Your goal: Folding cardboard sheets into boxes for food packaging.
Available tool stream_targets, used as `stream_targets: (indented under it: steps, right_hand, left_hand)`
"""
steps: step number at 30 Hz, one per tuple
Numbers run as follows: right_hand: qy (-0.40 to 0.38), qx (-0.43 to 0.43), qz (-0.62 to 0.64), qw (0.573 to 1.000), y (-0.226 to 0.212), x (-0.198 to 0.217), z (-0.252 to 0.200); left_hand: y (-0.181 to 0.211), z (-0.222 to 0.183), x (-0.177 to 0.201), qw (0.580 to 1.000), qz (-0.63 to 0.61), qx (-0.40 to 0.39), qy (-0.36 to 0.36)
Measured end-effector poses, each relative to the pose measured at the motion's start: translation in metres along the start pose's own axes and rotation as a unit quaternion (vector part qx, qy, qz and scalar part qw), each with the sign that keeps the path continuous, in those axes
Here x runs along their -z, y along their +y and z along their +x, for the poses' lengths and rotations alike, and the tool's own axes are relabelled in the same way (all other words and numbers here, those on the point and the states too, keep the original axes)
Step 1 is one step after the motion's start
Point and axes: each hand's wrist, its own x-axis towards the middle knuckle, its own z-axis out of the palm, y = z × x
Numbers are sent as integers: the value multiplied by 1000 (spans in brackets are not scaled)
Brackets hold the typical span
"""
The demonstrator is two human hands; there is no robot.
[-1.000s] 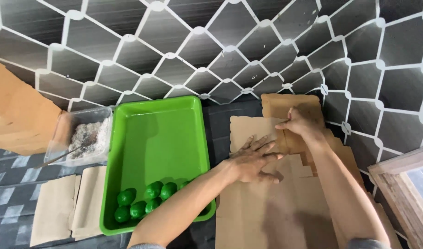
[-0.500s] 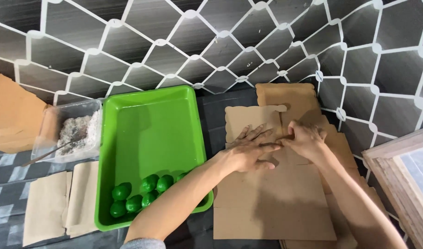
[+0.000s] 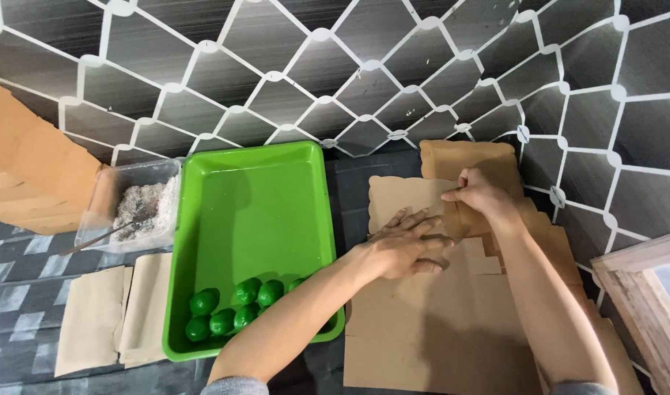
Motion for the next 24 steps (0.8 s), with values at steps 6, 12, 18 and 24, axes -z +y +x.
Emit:
stream_targets:
  steps: [6,12,18,24]
  right_hand:
    - [27,22,47,998,-22,11,-48]
    - [25,15,-55,998,-42,8,-68]
    - [67,61,-164,982,-45,-22,-84]
    - [125,112,-169,971,-49,-26,-95]
  left_hand:
    - [-21,-12,25,994,19,56,96]
    - [-90,-6,19,940,158,299,53]
    - [-60,-21,60,950,63,304,26]
    - [-64,-23,61,952,47,298,52]
